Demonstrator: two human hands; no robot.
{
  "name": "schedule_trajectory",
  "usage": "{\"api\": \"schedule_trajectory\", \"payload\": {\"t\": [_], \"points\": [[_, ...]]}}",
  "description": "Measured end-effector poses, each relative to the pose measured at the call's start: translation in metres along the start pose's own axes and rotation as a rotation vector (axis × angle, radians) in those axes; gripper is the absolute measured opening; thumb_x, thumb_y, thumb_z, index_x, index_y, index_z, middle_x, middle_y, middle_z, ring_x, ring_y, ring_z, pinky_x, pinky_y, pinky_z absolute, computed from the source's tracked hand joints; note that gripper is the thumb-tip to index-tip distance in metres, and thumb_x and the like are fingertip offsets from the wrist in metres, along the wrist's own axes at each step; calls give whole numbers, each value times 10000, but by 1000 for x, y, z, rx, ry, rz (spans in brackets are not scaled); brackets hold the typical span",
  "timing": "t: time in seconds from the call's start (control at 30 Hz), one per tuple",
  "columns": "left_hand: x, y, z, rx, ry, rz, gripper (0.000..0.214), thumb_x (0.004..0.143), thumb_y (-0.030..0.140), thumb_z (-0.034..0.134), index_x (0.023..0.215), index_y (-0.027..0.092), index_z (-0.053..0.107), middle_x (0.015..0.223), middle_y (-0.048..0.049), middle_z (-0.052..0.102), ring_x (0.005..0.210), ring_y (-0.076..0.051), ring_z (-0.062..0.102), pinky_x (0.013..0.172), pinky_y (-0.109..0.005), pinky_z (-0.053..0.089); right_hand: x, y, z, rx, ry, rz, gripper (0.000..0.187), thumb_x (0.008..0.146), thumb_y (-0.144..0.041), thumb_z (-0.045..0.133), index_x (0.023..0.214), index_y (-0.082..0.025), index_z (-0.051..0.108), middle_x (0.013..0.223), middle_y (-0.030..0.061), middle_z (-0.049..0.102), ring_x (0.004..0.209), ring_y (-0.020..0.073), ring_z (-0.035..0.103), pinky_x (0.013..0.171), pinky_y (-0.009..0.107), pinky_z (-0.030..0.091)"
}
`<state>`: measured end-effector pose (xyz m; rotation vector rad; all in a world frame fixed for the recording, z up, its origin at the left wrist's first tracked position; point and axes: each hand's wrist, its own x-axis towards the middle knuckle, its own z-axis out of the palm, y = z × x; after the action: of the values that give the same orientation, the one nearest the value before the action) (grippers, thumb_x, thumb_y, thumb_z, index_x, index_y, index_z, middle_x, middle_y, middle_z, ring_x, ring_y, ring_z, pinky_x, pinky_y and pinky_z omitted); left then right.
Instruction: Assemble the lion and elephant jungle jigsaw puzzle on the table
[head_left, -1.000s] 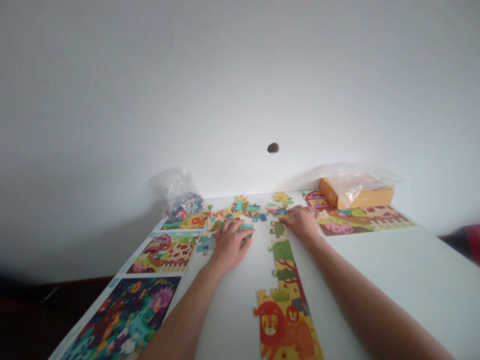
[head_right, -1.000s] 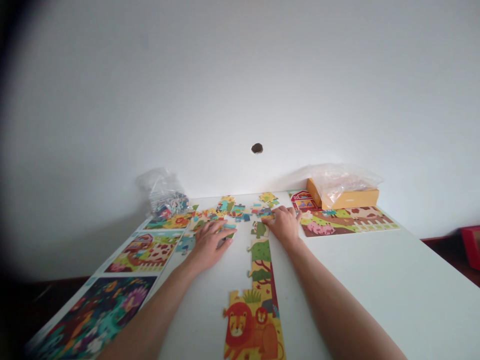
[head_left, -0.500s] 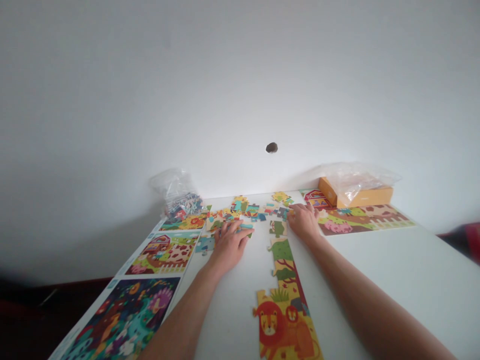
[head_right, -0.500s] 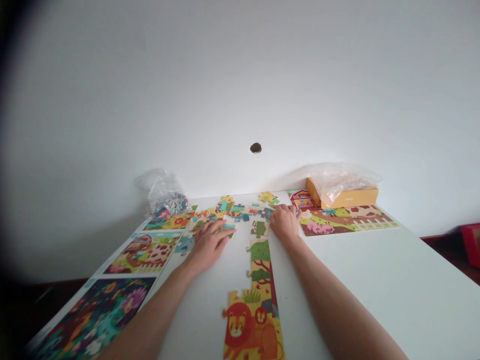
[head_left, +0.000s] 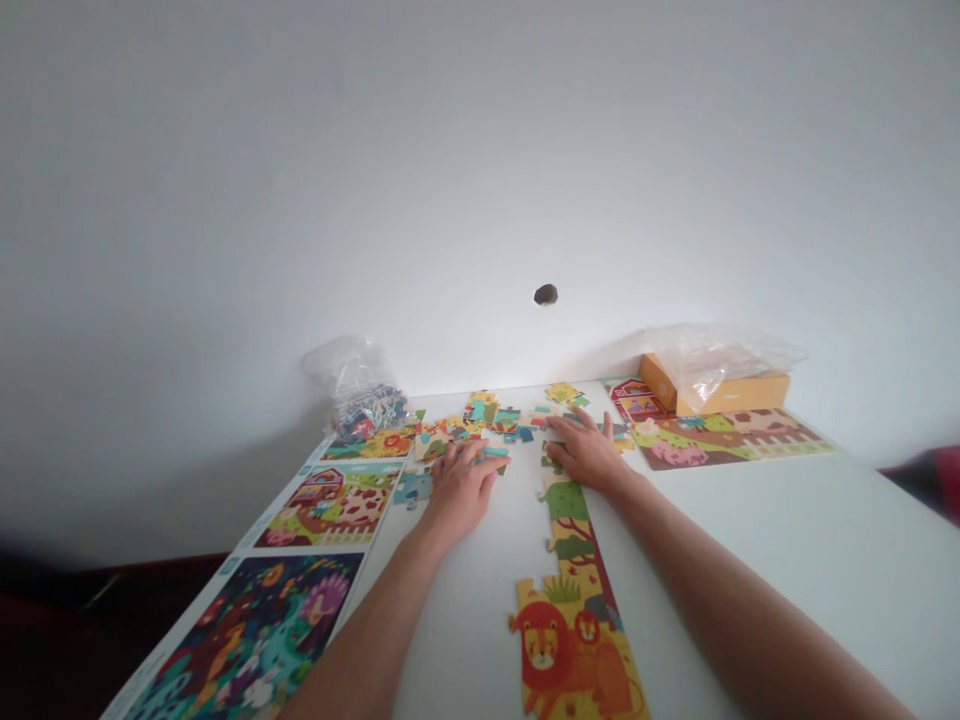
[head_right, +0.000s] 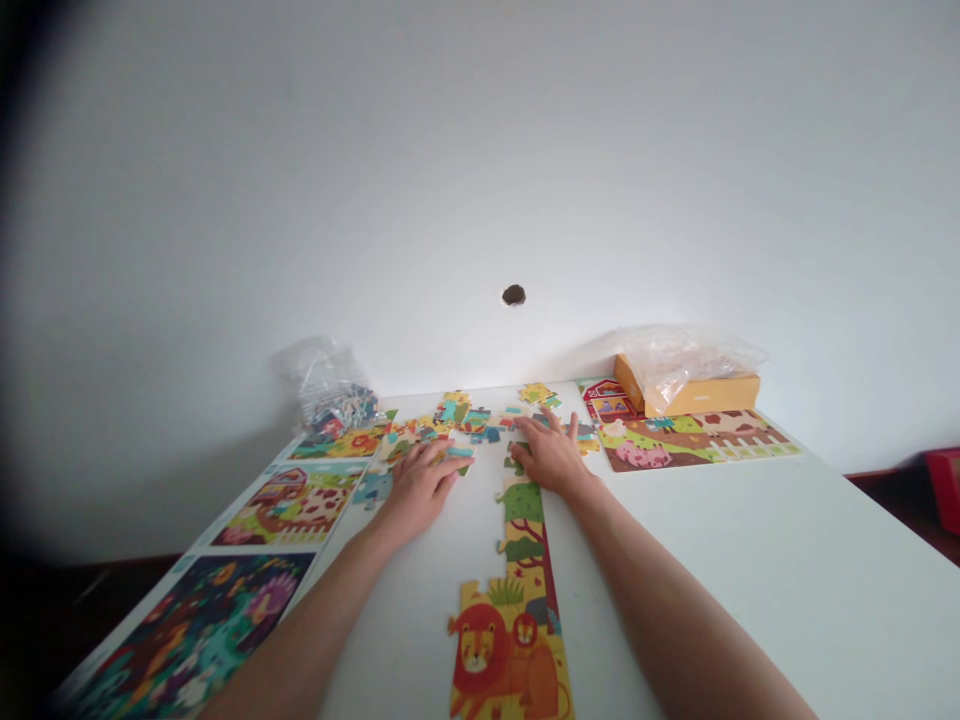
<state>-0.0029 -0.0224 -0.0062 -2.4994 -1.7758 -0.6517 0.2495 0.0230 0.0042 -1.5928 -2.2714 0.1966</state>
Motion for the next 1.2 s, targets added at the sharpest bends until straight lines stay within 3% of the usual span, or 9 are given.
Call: {"api": "schedule_trajectory", "payload": {"t": [0.2,0.43,0.63,0.93,1.07,1.2], "points": [[0,2,0,-3,-10,-10,398,929,186,515,1200,416,695,1359,-14,574,1252,-277,455,1042,-484,373,-3,-6,-4,-13,67,27,328,952,-460,507,1215,-351,671,1349,36,597,1328,324,365,1112,705,49],[-2,6,-1,5,-10,5,408,934,167,481,1186,395,706,1348,-45,560,1267,-277,440,1036,-484,377,-3,-12,-7,-33,13,-15,306,986,-416,456,1042,-371,754,1279,-6,649,1299,328,379,1094,722,19],[-2,11,-4,-1,-24,27,391,928,169,493,1171,382,713,1361,-41,550,1270,-275,428,1050,-488,366,-1,-12,-6,-14,11,-31,278,965,-332,496,1030,-337,766,1259,41,644,1248,298,416,1102,687,81],[-3,10,-2,-7,-15,21,413,922,168,505,1209,400,691,1356,-43,552,1266,-278,440,1051,-497,368,1,-8,1,-9,49,52,273,968,-393,511,1128,-365,730,1260,72,587,1265,292,395,1126,635,127],[-2,12,-6,-17,-26,10,423,915,162,509,1217,397,689,1359,-51,548,1279,-288,434,1058,-513,361,3,-5,5,-56,50,109,344,973,-463,480,1275,-418,638,1442,94,459,1385,356,275,1093,704,104],[-3,25,-18,-83,-64,80,370,934,241,521,1233,392,678,1424,-25,514,1313,-291,409,1117,-535,307,5,-1,7,-56,11,101,335,987,-450,456,1269,-430,636,1420,73,509,1370,353,310,1077,738,82]]}}
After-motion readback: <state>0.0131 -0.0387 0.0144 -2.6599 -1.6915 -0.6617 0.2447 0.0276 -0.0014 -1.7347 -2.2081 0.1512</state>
